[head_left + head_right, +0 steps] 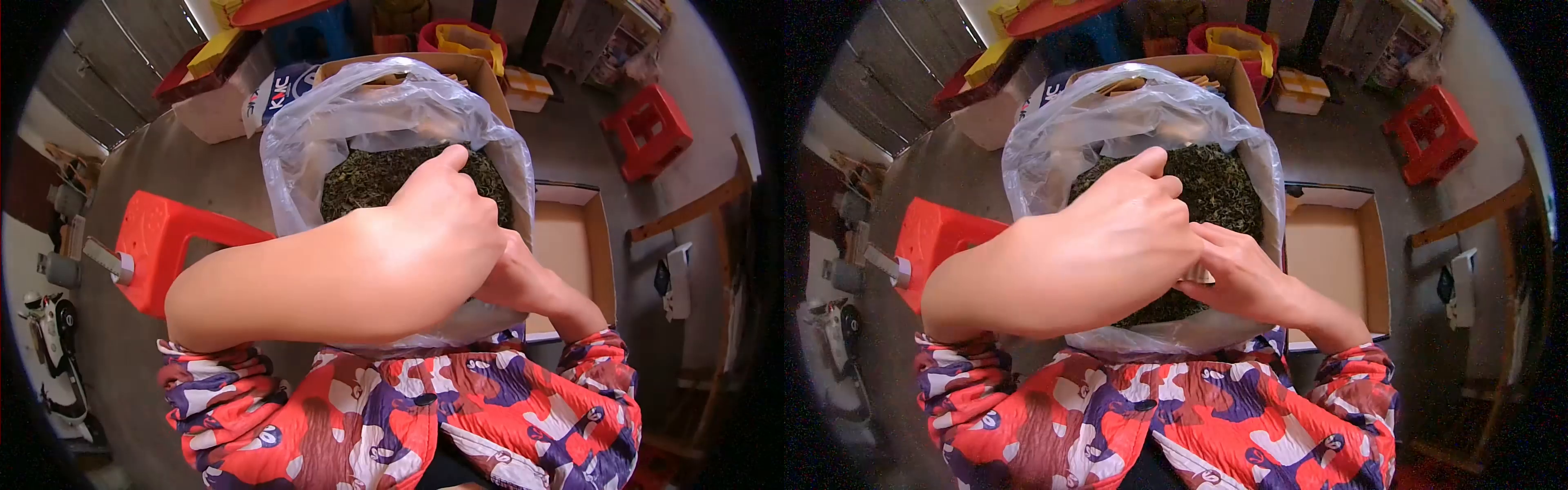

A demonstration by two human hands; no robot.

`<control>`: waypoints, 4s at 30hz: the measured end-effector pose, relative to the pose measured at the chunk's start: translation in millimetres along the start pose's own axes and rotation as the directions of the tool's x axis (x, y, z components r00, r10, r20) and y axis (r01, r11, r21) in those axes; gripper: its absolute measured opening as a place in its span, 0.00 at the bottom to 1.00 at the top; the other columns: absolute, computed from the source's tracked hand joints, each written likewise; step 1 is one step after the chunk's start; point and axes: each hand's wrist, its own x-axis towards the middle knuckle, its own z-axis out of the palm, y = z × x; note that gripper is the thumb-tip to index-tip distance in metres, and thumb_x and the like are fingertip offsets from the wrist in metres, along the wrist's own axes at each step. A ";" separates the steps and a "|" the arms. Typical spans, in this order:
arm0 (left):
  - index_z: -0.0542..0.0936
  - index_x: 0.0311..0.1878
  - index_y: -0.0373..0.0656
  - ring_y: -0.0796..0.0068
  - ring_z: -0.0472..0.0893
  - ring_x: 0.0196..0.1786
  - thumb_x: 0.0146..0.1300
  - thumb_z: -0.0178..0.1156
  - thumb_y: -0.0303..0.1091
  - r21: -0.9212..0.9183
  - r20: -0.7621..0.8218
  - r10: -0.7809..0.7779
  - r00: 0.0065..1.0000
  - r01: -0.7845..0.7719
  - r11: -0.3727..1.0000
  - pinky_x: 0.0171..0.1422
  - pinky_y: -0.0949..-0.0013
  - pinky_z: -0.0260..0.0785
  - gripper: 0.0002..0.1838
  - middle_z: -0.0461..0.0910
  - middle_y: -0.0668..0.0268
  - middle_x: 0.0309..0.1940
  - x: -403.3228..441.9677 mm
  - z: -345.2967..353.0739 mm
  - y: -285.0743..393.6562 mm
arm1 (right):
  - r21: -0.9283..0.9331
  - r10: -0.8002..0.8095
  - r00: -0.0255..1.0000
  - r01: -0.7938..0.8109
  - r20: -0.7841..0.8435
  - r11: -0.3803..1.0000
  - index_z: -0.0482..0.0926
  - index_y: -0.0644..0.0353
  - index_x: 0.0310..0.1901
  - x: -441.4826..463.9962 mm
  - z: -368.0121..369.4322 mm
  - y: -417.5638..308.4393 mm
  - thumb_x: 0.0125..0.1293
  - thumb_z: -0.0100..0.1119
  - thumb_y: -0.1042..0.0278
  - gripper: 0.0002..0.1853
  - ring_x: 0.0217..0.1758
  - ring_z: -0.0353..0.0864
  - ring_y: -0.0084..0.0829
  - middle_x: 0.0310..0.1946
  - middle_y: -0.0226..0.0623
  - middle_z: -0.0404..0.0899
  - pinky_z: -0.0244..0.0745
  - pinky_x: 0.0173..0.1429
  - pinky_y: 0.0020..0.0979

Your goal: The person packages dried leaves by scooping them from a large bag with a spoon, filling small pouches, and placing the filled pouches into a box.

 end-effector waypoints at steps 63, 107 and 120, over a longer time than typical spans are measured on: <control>0.83 0.19 0.45 0.69 0.79 0.40 0.46 0.64 0.33 0.185 0.145 -0.178 0.973 0.150 0.971 0.56 0.66 0.62 0.05 0.81 0.65 0.23 2.0 -37.8 14.0 | 0.072 0.238 0.966 -0.231 -0.103 0.970 0.72 0.62 0.56 -0.7 -5.3 -1.7 0.51 0.75 0.75 0.30 0.50 0.83 0.40 0.47 0.41 0.79 0.79 0.55 0.36; 0.89 0.43 0.43 0.67 0.78 0.29 0.60 0.65 0.28 -0.586 -0.136 -0.749 0.649 0.557 0.589 0.45 0.65 0.61 0.09 0.84 0.64 0.25 -89.2 74.0 27.3 | 0.220 0.306 0.846 -0.229 -0.436 0.948 0.79 0.58 0.57 -32.2 -50.2 -6.3 0.51 0.76 0.79 0.29 0.55 0.81 0.25 0.51 0.32 0.81 0.77 0.55 0.29; 0.88 0.44 0.43 0.66 0.74 0.27 0.59 0.65 0.26 -0.530 -0.184 -0.760 0.623 0.588 0.611 0.46 0.64 0.60 0.10 0.78 0.66 0.21 -87.6 78.6 35.3 | 0.073 0.542 0.326 -0.805 -0.774 0.588 0.76 0.60 0.51 -175.4 -15.3 249.7 0.51 0.74 0.67 0.25 0.41 0.85 0.35 0.38 0.41 0.84 0.79 0.47 0.37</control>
